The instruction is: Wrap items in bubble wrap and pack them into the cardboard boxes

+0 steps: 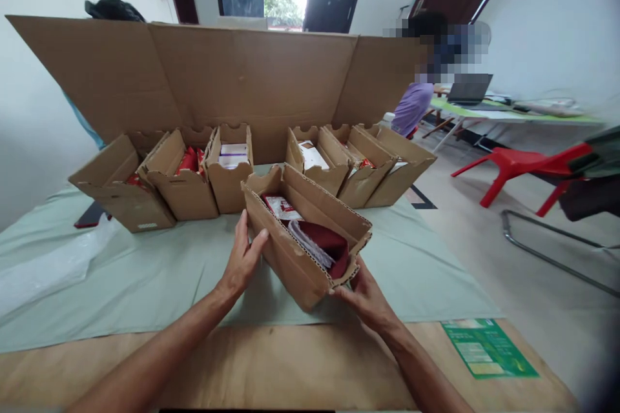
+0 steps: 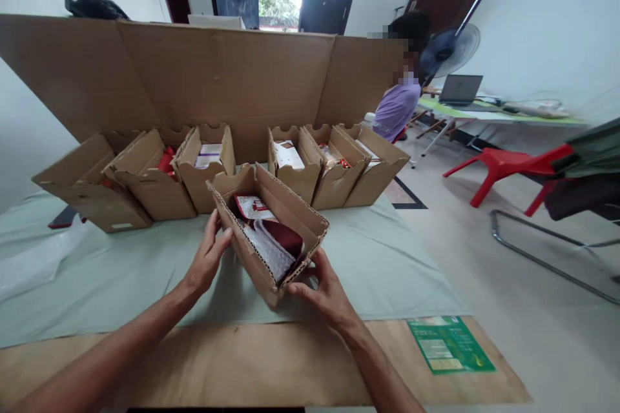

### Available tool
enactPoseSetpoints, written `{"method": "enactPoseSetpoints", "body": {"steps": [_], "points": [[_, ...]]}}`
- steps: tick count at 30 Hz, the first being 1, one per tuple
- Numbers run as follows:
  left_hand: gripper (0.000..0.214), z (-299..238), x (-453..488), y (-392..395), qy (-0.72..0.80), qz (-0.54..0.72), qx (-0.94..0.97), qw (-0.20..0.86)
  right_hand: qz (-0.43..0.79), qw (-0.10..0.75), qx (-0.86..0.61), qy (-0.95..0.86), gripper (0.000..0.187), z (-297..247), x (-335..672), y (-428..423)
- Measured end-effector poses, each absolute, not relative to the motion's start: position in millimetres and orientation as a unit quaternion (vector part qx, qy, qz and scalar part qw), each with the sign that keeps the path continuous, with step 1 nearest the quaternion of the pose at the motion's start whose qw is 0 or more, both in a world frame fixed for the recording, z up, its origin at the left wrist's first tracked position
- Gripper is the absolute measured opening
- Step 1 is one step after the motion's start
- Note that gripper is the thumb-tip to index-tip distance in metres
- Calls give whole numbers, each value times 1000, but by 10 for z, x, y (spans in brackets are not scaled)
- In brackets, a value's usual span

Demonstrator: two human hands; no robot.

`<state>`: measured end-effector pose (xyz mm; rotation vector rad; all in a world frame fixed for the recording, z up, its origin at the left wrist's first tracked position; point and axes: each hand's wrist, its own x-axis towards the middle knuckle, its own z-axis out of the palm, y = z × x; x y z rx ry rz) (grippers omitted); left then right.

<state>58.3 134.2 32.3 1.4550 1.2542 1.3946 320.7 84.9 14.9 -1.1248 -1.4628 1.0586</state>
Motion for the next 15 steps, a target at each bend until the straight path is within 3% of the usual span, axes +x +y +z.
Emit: {"method": "enactPoseSetpoints", "body": {"steps": [8, 15], "points": [[76, 233, 815, 1218, 468, 535, 579, 399, 382, 494, -493, -606, 59, 8, 3036, 926], [72, 290, 855, 1364, 446, 539, 600, 388, 357, 491, -514, -606, 64, -20, 2930, 993]]}}
